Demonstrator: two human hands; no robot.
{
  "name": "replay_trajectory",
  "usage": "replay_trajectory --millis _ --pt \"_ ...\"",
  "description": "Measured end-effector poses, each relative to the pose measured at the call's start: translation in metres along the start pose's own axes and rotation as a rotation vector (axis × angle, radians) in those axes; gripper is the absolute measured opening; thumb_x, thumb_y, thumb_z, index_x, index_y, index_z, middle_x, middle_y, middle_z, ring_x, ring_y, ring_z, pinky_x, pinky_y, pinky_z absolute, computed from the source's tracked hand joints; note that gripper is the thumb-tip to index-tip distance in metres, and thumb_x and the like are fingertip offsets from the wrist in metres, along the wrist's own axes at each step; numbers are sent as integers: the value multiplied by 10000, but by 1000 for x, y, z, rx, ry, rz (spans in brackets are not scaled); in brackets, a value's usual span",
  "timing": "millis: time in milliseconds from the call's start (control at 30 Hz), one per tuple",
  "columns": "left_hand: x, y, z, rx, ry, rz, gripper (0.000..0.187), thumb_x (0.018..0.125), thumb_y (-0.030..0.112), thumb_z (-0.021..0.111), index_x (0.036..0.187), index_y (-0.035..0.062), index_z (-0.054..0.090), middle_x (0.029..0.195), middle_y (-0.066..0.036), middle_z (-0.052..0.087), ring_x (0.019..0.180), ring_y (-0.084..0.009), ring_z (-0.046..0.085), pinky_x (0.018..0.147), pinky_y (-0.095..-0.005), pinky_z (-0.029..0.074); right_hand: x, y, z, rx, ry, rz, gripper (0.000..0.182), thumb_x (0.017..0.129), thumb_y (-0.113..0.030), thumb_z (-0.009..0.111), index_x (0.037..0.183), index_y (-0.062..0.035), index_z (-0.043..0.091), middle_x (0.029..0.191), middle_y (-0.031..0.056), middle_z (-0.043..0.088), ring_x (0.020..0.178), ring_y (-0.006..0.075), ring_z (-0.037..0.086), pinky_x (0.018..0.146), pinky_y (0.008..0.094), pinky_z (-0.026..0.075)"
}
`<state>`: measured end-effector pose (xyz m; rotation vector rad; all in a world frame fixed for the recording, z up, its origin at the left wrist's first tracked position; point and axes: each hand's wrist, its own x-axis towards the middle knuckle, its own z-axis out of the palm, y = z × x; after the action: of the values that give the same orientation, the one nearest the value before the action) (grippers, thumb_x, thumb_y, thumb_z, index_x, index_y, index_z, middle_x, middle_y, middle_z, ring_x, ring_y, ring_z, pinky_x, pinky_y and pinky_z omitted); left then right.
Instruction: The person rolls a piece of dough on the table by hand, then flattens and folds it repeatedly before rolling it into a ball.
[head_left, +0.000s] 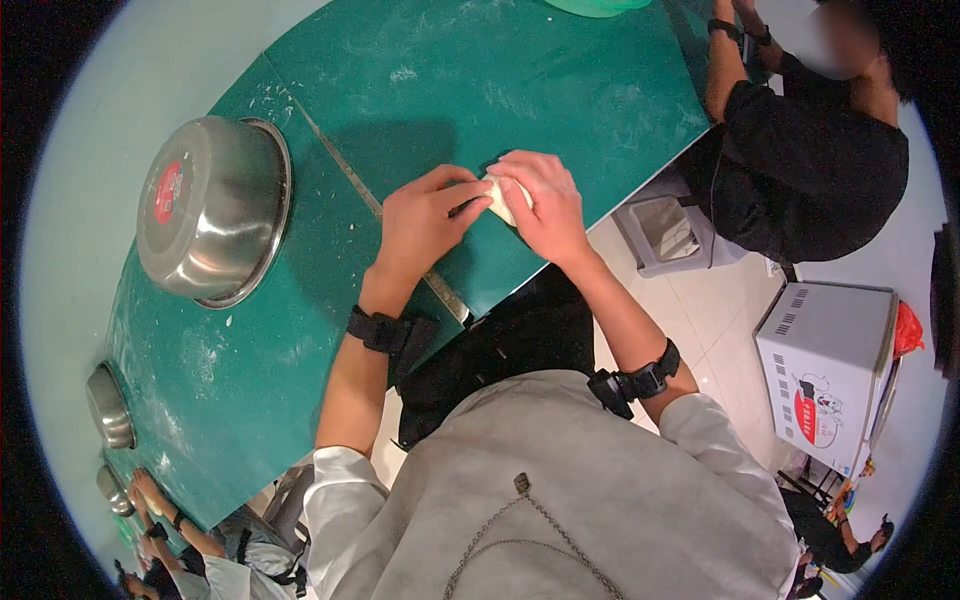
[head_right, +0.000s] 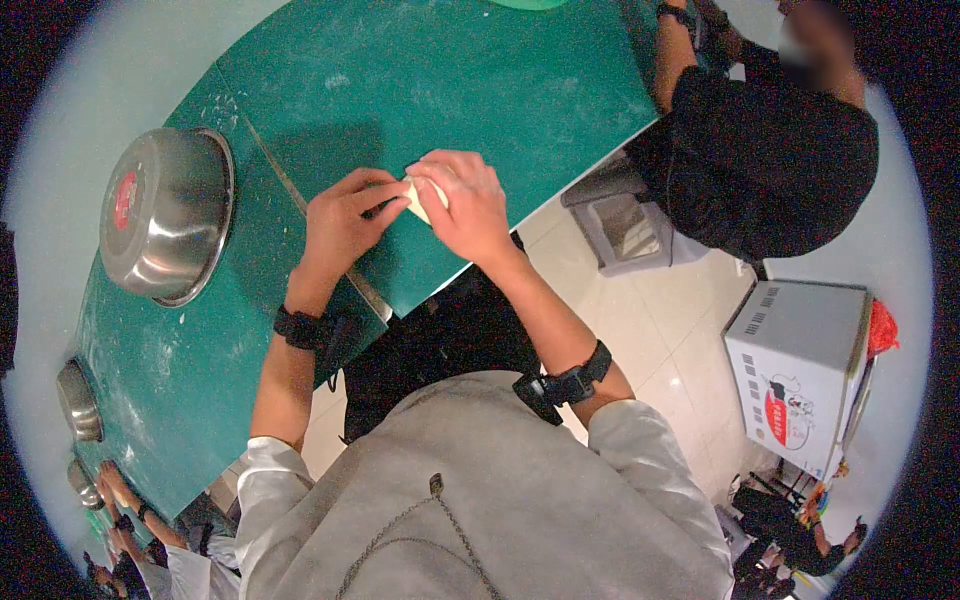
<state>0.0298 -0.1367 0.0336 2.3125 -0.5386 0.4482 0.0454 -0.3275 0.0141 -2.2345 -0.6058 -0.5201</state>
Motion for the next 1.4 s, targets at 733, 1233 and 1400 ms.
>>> replay_trajectory --millis 733,1233,1400 --pt "-2 1 -1 -14 -6 -37 122 810 140 773 926 121 741 949 -34 697 703 -199 675 612 -296 537 0 0 1 6 7 5 180 919 -233 600 1049 -153 696 1091 55 658 1047 297 583 866 434 455" --pt "-21 -14 -30 -563 -6 -522 164 969 131 625 1031 -7 687 974 -36 693 691 -86 582 627 -243 473 -1 2 2 -13 -11 2 186 919 -231 598 1062 -166 697 1109 51 660 1064 296 583 888 432 454" --pt "-26 -14 -35 -729 39 -582 210 995 160 585 1057 0 706 915 -20 707 671 -70 569 595 -221 445 -1 0 1 -1 3 8 184 919 -228 595 1048 -161 707 1100 52 670 1059 296 589 889 424 460"
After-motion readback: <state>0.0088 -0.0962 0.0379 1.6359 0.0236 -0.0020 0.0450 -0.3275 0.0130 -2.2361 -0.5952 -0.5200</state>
